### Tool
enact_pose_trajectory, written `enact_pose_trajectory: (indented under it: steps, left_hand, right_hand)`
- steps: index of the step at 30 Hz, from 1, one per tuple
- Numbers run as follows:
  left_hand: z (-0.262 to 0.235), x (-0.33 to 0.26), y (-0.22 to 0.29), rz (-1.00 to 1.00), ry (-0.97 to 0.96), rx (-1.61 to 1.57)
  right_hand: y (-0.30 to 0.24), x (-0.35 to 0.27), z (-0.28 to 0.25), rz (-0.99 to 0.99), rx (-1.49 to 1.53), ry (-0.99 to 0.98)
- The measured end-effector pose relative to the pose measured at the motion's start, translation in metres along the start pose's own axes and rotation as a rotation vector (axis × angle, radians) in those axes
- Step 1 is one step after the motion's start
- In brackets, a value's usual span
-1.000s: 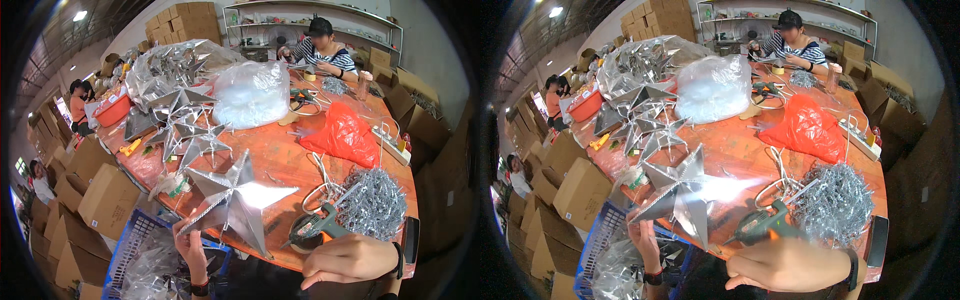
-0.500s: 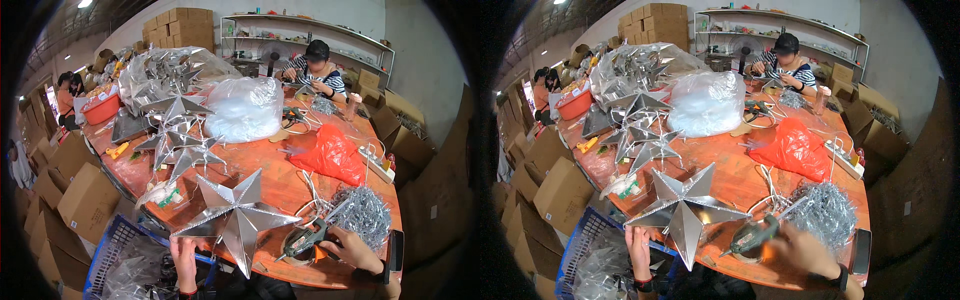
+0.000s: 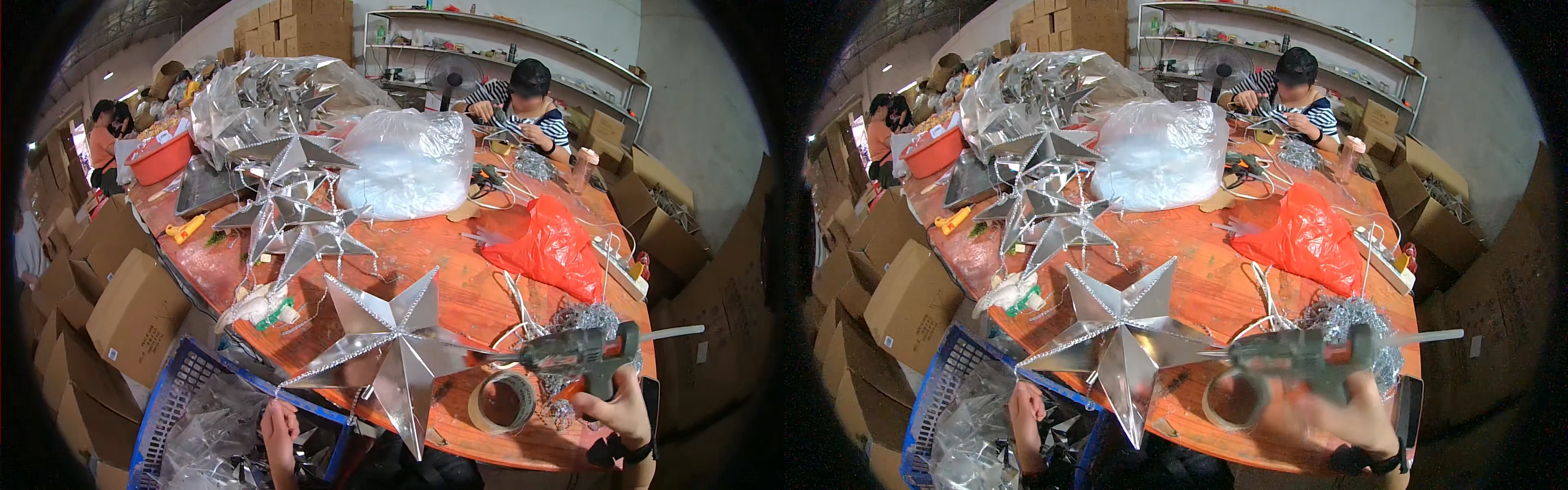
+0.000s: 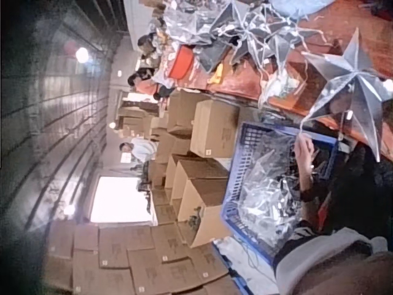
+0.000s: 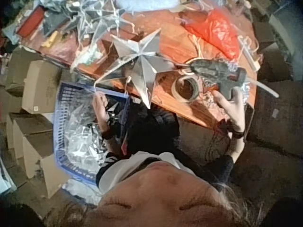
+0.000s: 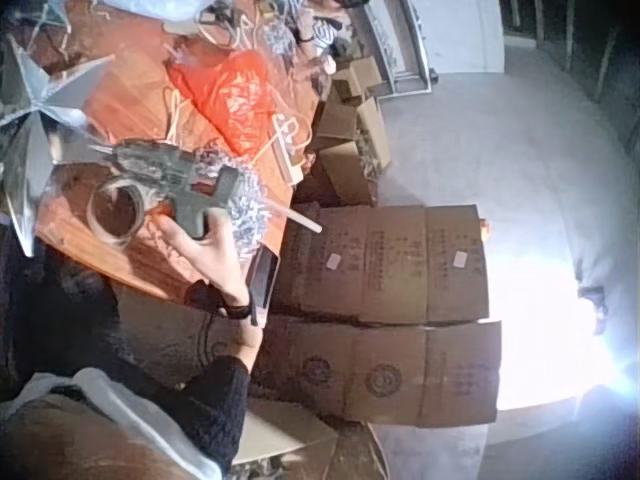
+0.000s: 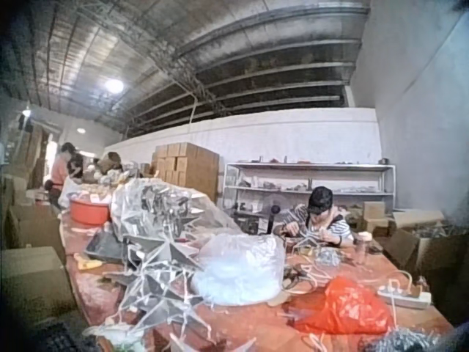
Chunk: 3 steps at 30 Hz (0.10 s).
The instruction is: Applying silver decorative trim to the edges of large metallic stars using a hot glue gun.
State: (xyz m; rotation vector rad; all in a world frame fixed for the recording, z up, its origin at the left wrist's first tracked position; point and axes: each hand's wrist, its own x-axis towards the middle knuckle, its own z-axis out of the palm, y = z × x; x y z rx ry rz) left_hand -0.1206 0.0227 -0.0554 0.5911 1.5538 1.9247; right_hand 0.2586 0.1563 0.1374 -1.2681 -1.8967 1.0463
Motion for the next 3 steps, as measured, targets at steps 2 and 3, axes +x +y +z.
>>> enact_pose_trajectory:
  steps: [2, 3]
  left_hand:
    - [0.003, 0.0, -0.006, -0.046, 0.003, 0.013]
    - [0.003, 0.002, -0.014, -0.094, 0.002, 0.026]
  right_hand:
    - [-0.016, 0.009, 0.024, -0.164, 0.063, 0.009]
    - [-0.031, 0.015, 0.029, -0.07, -0.001, -0.117]
